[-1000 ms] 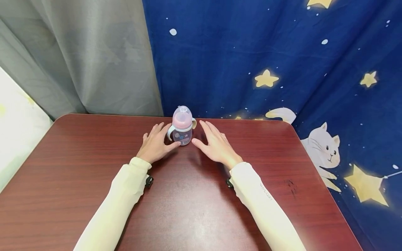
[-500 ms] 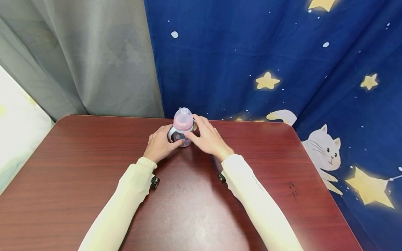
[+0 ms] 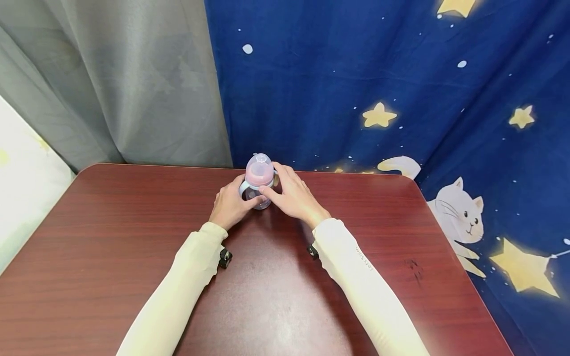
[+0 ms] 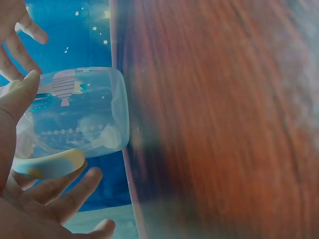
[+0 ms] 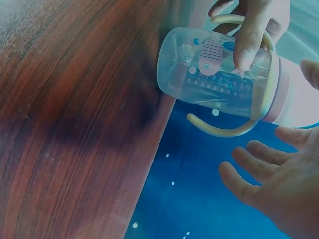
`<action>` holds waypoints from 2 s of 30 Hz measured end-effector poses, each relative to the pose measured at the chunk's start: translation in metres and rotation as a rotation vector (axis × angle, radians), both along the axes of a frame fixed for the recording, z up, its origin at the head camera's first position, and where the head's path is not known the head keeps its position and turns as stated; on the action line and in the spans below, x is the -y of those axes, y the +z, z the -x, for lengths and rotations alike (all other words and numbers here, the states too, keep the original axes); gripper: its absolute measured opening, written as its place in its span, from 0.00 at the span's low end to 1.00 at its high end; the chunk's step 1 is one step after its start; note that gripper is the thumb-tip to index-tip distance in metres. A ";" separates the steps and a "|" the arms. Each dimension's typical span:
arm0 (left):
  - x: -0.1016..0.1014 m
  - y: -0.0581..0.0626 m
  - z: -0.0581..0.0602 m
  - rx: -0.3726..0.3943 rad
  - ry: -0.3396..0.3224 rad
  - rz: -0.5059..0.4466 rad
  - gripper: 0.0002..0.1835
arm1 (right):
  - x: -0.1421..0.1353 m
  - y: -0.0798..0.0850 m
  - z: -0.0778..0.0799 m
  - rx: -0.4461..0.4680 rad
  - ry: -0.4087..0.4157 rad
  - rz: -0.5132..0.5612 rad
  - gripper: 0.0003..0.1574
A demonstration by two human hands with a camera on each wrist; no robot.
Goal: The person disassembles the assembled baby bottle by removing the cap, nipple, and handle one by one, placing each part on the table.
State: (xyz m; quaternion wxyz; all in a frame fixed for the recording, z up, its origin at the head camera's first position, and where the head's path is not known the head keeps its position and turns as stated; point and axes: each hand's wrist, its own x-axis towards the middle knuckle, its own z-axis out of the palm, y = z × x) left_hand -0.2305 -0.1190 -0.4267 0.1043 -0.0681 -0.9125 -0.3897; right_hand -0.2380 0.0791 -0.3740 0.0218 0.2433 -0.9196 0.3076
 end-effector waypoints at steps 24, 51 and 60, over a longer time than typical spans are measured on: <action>-0.003 0.001 -0.012 -0.090 -0.133 -0.022 0.36 | -0.013 -0.001 -0.009 -0.045 0.023 0.083 0.42; 0.000 0.022 -0.021 -0.111 -0.429 -0.064 0.35 | -0.048 0.032 -0.020 -0.064 0.248 0.151 0.42; -0.003 0.024 -0.024 -0.112 -0.427 -0.067 0.35 | -0.049 0.034 -0.022 -0.085 0.237 0.137 0.41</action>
